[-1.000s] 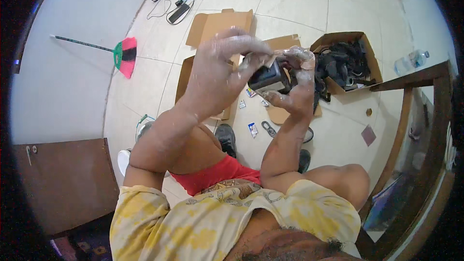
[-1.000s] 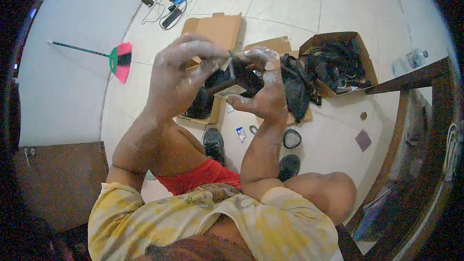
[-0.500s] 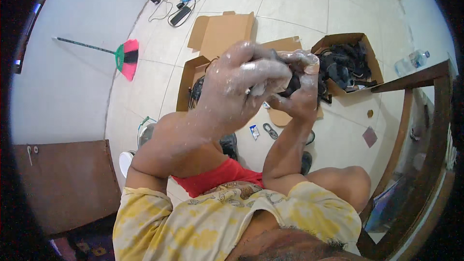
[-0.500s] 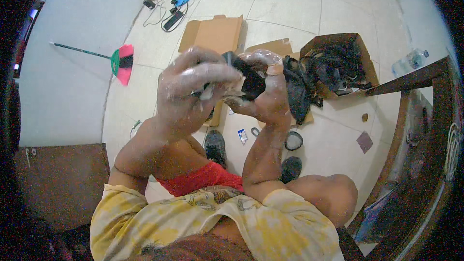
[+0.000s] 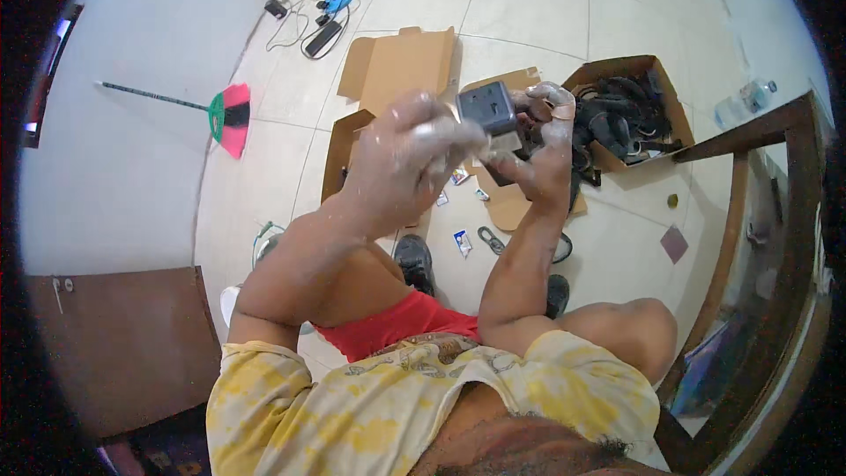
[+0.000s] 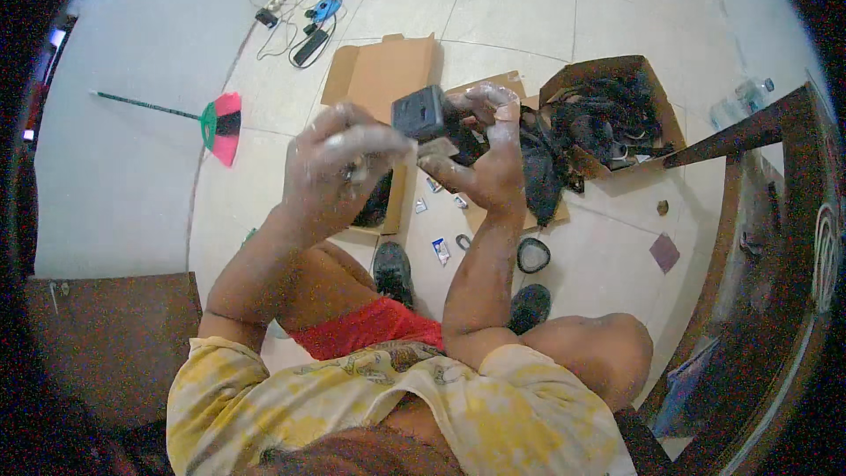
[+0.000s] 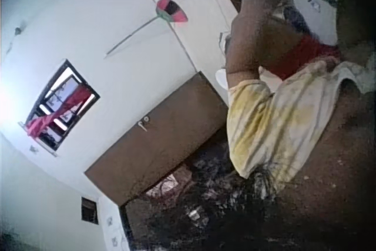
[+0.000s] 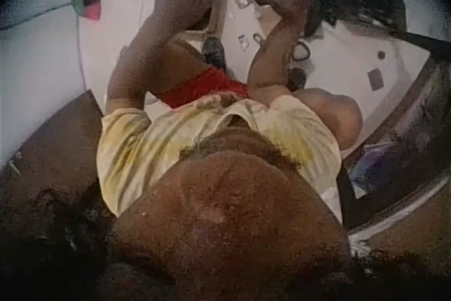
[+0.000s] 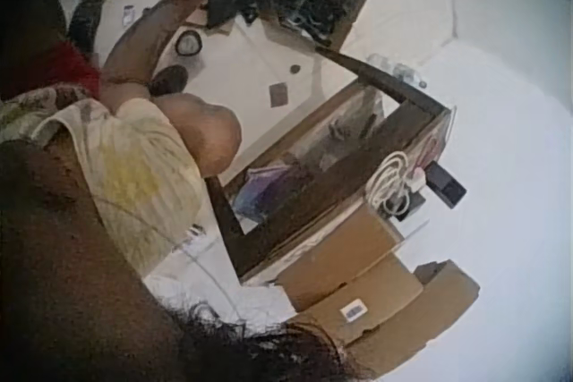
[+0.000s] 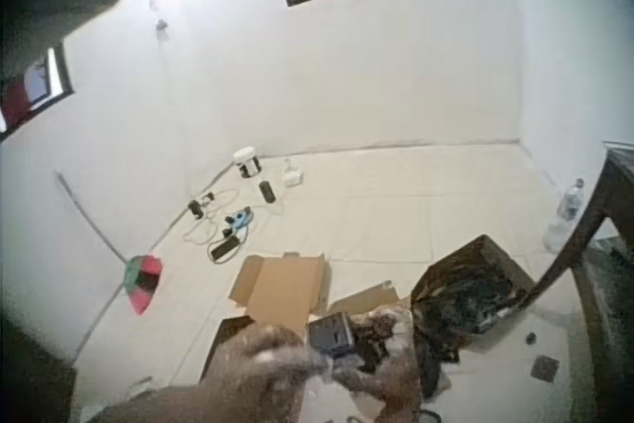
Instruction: The person removes a camera and accessories from boxes and wipes the camera body and screen with a cloth.
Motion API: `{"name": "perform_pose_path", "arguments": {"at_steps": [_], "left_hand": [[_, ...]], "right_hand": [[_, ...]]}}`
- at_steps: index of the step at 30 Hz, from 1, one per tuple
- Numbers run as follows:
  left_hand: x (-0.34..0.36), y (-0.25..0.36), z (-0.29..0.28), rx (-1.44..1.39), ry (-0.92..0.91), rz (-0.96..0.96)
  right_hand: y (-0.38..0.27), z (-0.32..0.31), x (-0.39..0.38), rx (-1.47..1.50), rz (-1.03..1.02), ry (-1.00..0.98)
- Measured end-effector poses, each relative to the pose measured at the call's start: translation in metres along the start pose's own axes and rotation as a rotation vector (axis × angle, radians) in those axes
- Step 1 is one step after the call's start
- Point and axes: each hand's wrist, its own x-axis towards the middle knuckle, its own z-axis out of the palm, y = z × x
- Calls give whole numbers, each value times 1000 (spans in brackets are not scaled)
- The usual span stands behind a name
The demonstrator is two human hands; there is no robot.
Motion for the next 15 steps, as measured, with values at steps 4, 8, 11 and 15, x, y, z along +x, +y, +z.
{"name": "perform_pose_path", "arguments": {"at_steps": [4,8,11,15], "left_hand": [[13,3,12,-8,143,278],[22,2,10,135,98,126],[22,-44,-8,64,265,-274],[24,-53,-10,-847,263,-732]], "right_hand": [[-6,5,0,-88,-7,-3],[-15,15,4,-175,-36,49],[-2,12,9,18,-47,62],[23,17,9,892,277,181]]}}
